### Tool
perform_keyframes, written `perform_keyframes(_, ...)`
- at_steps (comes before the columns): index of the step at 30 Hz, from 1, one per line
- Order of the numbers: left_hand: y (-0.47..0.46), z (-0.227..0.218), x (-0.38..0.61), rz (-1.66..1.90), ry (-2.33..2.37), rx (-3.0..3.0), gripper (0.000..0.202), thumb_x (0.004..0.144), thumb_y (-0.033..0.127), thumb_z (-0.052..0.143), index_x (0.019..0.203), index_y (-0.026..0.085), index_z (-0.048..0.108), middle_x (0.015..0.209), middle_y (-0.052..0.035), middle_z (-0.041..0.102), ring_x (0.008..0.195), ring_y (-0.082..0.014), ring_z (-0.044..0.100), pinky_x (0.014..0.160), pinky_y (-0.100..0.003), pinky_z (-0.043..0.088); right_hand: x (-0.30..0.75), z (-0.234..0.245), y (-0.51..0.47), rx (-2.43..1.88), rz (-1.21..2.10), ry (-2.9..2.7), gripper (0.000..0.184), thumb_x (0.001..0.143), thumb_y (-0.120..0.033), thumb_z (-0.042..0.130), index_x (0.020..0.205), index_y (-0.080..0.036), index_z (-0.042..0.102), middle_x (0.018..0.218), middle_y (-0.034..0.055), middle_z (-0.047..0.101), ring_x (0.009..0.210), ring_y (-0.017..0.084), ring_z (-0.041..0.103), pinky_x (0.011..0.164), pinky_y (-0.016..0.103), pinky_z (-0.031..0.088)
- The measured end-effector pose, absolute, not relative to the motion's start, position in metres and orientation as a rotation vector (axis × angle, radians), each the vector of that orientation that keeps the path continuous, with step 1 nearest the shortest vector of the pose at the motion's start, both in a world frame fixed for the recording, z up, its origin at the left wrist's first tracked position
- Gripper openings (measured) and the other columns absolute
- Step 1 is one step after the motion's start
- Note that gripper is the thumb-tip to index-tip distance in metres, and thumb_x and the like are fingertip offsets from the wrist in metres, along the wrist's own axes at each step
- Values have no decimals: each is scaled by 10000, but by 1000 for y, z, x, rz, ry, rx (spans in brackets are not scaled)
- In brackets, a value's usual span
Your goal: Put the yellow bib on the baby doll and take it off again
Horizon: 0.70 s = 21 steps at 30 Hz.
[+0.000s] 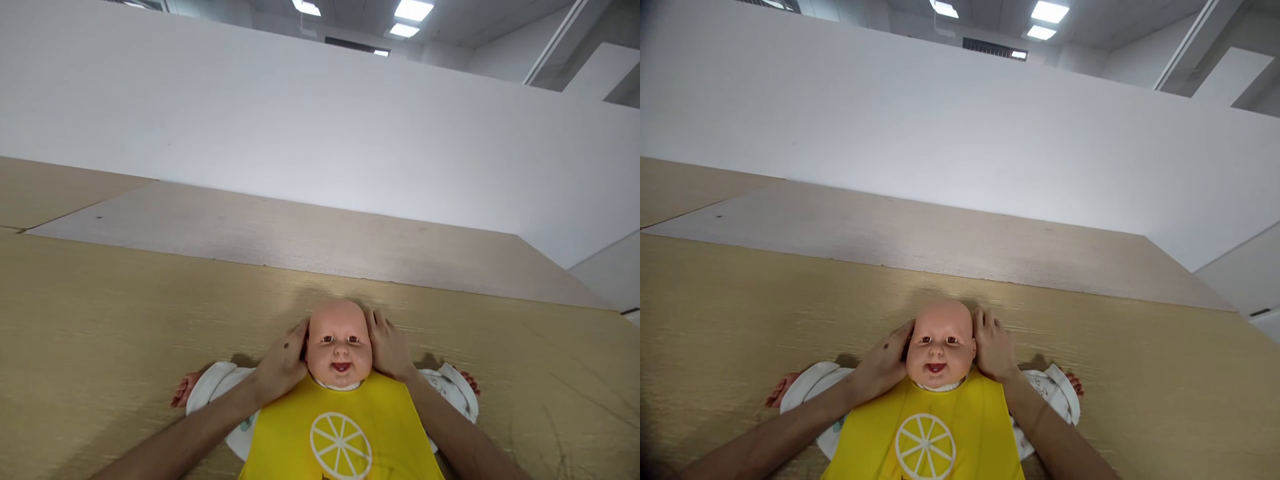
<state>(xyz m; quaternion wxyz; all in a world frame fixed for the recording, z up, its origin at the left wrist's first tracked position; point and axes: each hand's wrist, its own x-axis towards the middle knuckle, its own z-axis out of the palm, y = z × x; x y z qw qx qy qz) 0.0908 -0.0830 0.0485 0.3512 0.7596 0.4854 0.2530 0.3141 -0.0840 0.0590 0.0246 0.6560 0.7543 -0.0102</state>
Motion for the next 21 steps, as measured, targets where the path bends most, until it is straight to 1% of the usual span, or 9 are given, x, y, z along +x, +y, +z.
perform_keyframes(4,-85,52,90,669,1228,2000,607,646,48,453,1225,215,524,1132,-74,681,1050,-254,628,891,-308,496,313,65,-88,2045,-19,2378,234,909,-196,357,1127,-184,442,1067,78,561,896,217,633,527,258,270)
perform_keyframes(7,-85,54,86,611,1242,2041,575,673,42,441,1222,196,515,1096,-86,689,1011,-265,643,852,-328,511,313,70,-90,2064,-27,2428,255,907,-190,358,1149,-184,442,1059,74,568,866,212,639,542,265,270)
perform_keyframes(10,-83,53,81,444,1269,2146,554,692,56,460,1239,138,490,1127,-135,670,1030,-284,632,864,-369,504,315,70,-88,2068,-159,2439,284,881,-217,423,1159,-165,447,1057,85,578,810,202,645,548,267,266)
perform_keyframes(12,-82,53,78,318,1299,2234,537,696,69,471,1229,123,496,1146,-151,660,1057,-299,617,885,-403,490,317,69,-86,2080,-264,2436,314,863,-217,448,1172,-156,452,1064,94,588,798,200,646,560,263,274)
perform_keyframes(15,-81,59,74,194,1332,2333,472,711,85,465,1171,153,546,1113,-129,679,997,-299,639,838,-405,499,320,70,-84,2111,-422,2446,335,847,-205,469,1180,-163,469,1078,104,606,871,210,640,614,253,326)
perform_keyframes(17,-82,65,71,166,1335,2392,431,731,87,443,1133,160,578,1068,-121,695,935,-295,656,787,-394,504,322,72,-83,2140,-532,2488,302,857,-189,452,1155,-170,496,1086,106,621,944,204,624,688,248,367)
perform_keyframes(19,-83,72,67,166,1309,2437,412,748,80,415,1106,159,604,1018,-118,708,898,-291,661,764,-390,502,324,73,-80,2173,-646,2508,258,875,-172,414,1099,-153,539,1055,106,647,972,193,615,743,245,384)
perform_keyframes(21,-84,79,61,200,1263,2456,429,754,68,389,1107,166,612,990,-107,713,891,-277,658,767,-382,500,327,72,-76,2216,-725,2476,265,904,-173,358,1050,-129,574,1004,103,668,954,182,617,755,242,390)
